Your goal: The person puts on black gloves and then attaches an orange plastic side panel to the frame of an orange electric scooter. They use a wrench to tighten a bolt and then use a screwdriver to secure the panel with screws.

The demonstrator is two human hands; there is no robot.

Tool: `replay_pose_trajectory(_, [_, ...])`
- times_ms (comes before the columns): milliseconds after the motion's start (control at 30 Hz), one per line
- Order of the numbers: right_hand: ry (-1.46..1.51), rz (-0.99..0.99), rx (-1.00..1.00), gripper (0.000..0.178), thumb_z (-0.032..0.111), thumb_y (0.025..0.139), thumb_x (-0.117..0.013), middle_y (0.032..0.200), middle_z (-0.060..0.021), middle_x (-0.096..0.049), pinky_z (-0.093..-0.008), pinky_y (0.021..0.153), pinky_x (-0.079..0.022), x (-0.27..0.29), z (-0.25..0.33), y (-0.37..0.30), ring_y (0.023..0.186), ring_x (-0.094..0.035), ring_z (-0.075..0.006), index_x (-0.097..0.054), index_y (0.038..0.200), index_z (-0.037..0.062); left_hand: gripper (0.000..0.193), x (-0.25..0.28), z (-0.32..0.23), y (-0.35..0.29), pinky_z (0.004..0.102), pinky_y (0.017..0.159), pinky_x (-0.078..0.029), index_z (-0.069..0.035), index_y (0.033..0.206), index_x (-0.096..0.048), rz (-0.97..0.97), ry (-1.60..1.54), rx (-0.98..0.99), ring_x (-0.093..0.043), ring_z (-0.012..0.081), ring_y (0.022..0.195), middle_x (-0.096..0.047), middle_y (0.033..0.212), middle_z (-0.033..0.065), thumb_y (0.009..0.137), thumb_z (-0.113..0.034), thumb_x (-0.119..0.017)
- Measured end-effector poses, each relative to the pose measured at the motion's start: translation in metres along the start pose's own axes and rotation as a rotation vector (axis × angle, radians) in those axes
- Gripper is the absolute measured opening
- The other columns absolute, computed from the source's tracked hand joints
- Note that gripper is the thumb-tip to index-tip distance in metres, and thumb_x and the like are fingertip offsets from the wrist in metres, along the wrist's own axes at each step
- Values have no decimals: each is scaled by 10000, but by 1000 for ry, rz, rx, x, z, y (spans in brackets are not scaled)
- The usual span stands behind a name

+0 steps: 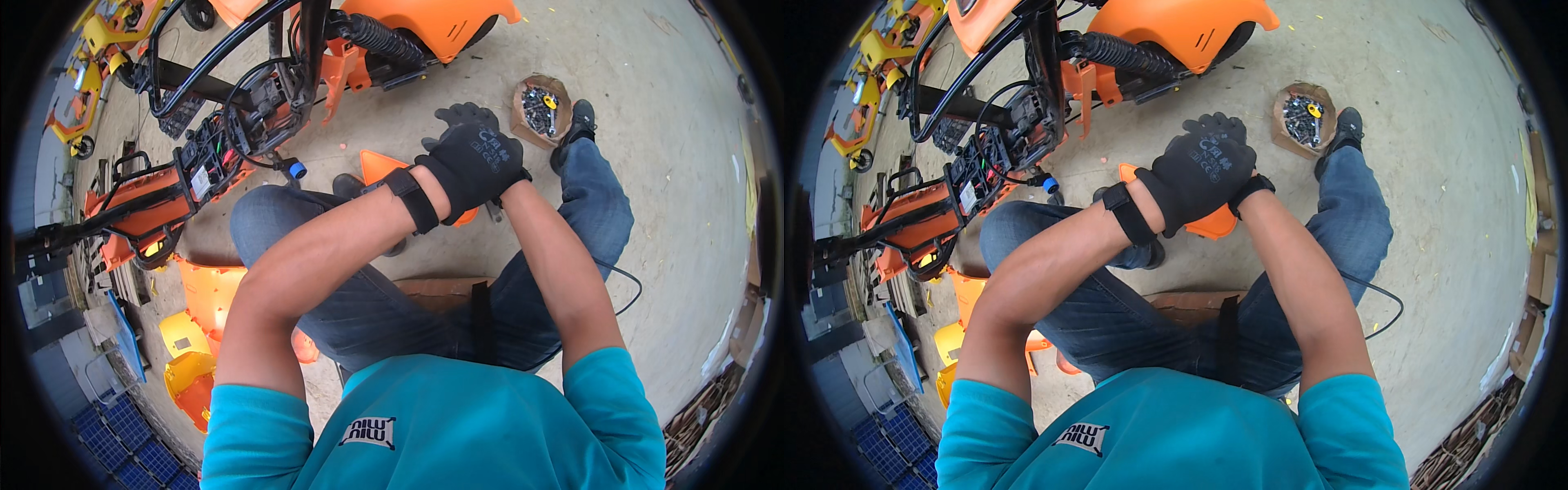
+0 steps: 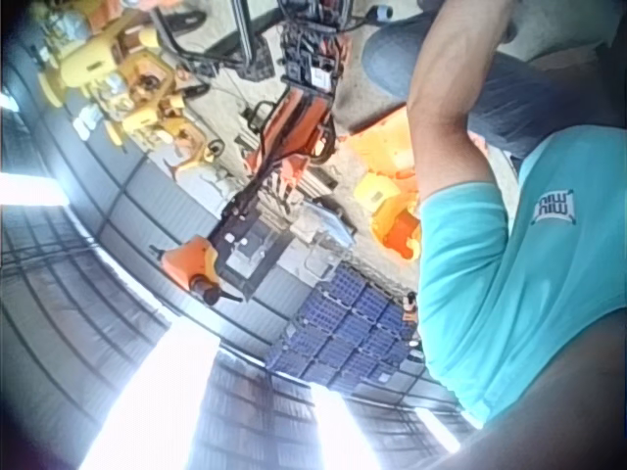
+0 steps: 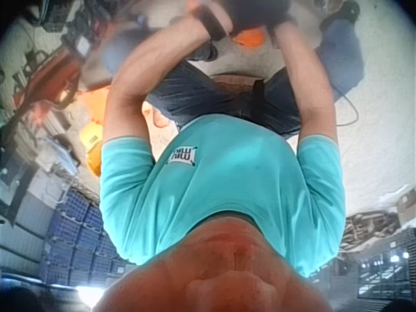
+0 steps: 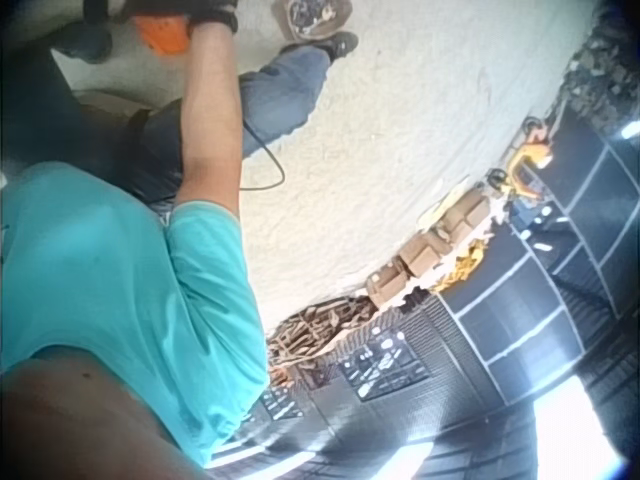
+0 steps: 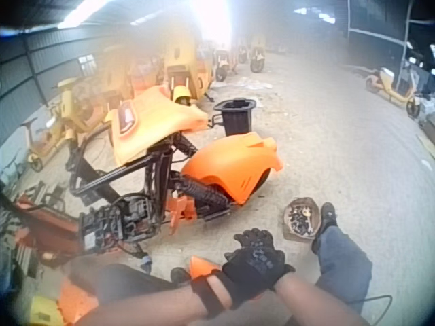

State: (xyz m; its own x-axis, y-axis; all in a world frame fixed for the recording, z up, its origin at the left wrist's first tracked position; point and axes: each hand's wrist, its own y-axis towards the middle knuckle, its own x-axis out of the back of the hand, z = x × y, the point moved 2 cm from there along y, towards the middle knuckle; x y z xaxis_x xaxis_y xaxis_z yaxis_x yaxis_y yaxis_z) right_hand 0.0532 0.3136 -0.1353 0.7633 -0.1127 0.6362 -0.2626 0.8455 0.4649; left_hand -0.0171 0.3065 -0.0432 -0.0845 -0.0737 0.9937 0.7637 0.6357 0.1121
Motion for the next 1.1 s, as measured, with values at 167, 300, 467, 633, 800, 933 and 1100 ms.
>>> replay_pose_trajectory(167, [-288, 171, -67, 475, 442, 879, -557, 1279, -158, -551, -454, 995, -399, 4, 14, 6, 1203, -504, -316, -575, 1224, 115, 213, -41, -1, -2, 522, 846, -491, -50, 949, -706, 13, 7, 82, -638, 365, 976, -654, 1017, 183, 786, -162, -627])
replay_pose_trajectory(300, [-461, 497, -404, 544, 481, 851, -578, 1277, -169, -570, -440, 1032, -369, 27, 46, 20, 1228, -498, -316, -574, 1272, 135, 176, 3, -1, -5, 482, 781, -514, -72, 920, -691, 15, -141, -64, -648, 342, 921, -645, 948, 161, 784, -159, -619])
replay_pose_trajectory(467, [-470, 594, -367, 557, 473, 824, -597, 1275, -140, -578, -444, 1070, -320, 19, 48, 13, 1251, -478, -297, -566, 1295, 179, 207, 1, -2, -9, 492, 743, -519, -85, 975, -659, 26, -214, -73, -671, 341, 860, -675, 917, 158, 780, -140, -612])
replay_pose_trajectory(633, [-526, 533, -307, 583, 475, 755, -631, 1259, -71, -557, -446, 1025, -303, 8, 37, -3, 1219, -442, -266, -564, 1263, 197, 201, -5, -5, -9, 554, 734, -484, -90, 975, -603, 6, -309, 17, -658, 371, 833, -668, 874, 179, 781, -141, -600])
replay_pose_trajectory(800, [-415, 365, -157, 696, 528, 701, -662, 1274, -84, -530, -443, 1041, -301, -7, 22, -14, 1224, -444, -270, -538, 1294, 187, 179, -22, -2, -14, 543, 719, -458, -85, 946, -600, -86, -377, 69, -641, 369, 830, -661, 842, 173, 777, -142, -616])
replay_pose_trajectory(933, [-329, 443, -253, 736, 543, 701, -664, 1313, -84, -515, -436, 1085, -279, -22, -3, -30, 1271, -432, -251, -518, 1327, 185, 161, -23, 7, -11, 548, 716, -452, -86, 920, -619, 9, -616, -35, -643, 368, 823, -656, 822, 180, 767, -137, -630])
replay_pose_trajectory(1100, [-389, 497, -105, 739, 542, 726, -653, 1358, -76, -503, -429, 1121, -244, -25, 6, -18, 1315, -401, -233, -491, 1357, 193, 158, -20, 14, -16, 458, 771, -461, -96, 936, -613, 119, -789, 62, -616, 349, 853, -649, 848, 155, 782, -127, -629])
